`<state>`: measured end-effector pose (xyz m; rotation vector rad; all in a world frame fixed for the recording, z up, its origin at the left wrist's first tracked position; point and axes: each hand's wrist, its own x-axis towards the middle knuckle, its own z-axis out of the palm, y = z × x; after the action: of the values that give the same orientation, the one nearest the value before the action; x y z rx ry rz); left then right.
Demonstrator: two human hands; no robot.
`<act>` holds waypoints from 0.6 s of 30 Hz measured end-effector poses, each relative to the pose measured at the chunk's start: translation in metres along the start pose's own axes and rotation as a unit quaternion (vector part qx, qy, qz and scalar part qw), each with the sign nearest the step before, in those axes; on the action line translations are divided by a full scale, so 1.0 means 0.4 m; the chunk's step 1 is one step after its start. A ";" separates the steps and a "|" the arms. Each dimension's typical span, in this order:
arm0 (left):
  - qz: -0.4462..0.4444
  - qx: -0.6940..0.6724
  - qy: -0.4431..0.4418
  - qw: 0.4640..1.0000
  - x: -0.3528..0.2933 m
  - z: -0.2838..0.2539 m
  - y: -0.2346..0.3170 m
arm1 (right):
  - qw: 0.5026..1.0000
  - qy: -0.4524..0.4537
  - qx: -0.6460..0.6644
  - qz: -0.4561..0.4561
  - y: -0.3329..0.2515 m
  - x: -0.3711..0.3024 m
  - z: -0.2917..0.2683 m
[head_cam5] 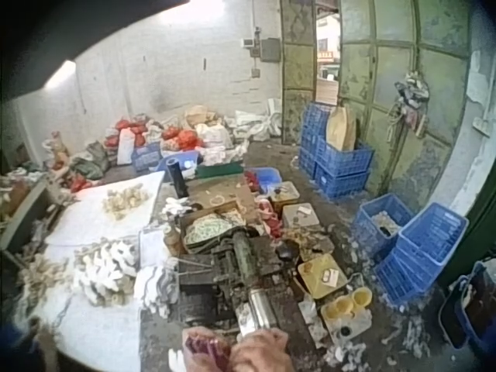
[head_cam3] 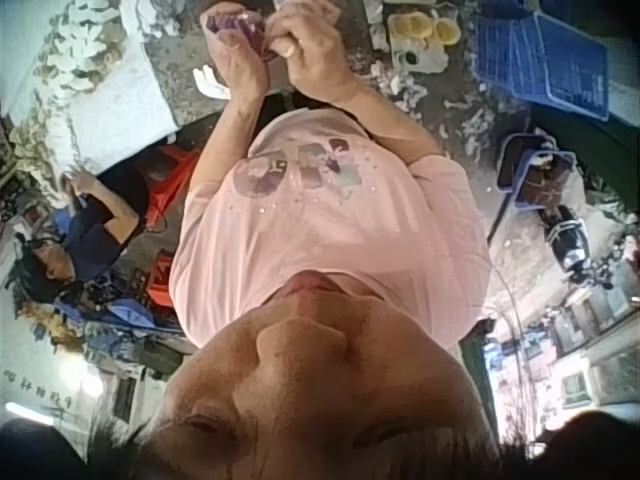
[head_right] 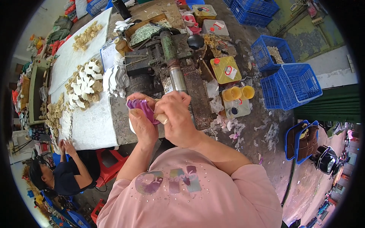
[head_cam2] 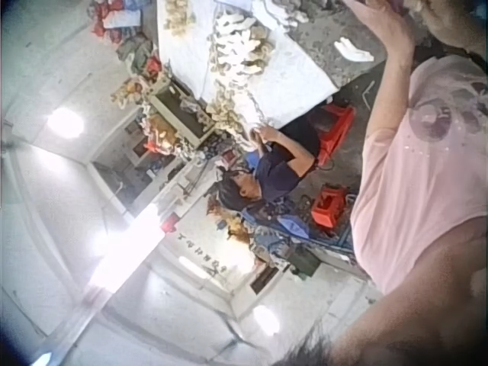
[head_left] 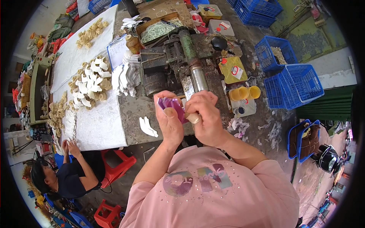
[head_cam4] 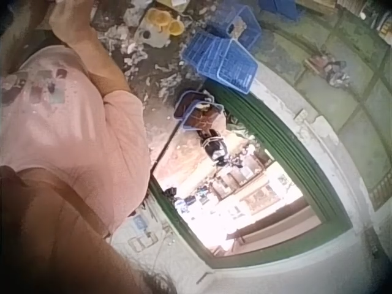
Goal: The worker applies adhesive to shoe components using a roller machine and organizes them on a table.
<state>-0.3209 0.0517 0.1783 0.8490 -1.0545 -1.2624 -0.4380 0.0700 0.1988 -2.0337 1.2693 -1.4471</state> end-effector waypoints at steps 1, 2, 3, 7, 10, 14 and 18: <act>0.000 -0.001 0.001 1.000 0.004 -0.006 -0.003 | 1.000 0.018 0.017 0.013 -0.002 0.010 -0.021; -0.025 0.011 0.027 0.999 0.012 -0.019 -0.010 | 0.998 0.038 0.031 0.027 0.001 0.022 -0.048; -0.050 0.022 0.054 0.997 0.021 -0.036 -0.017 | 0.991 0.082 0.074 0.078 0.014 0.030 -0.075; -0.140 0.188 0.061 0.970 0.023 -0.111 -0.002 | 0.988 0.049 0.009 0.149 0.112 0.049 -0.236; -0.191 0.273 -0.082 0.939 -0.003 -0.101 -0.028 | 0.934 -0.209 -0.211 0.198 0.175 0.019 -0.278; -0.037 0.434 -0.140 0.889 -0.021 -0.033 -0.088 | 0.905 -0.321 -0.174 0.219 0.191 0.012 -0.225; 0.051 0.483 -0.101 0.868 -0.009 -0.019 -0.106 | 0.930 -0.267 -0.177 0.178 0.192 0.013 -0.170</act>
<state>-0.3274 0.0492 0.1354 1.3882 -1.9338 -0.6795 -0.5334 0.0386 0.1769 -2.0588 1.6077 -0.4739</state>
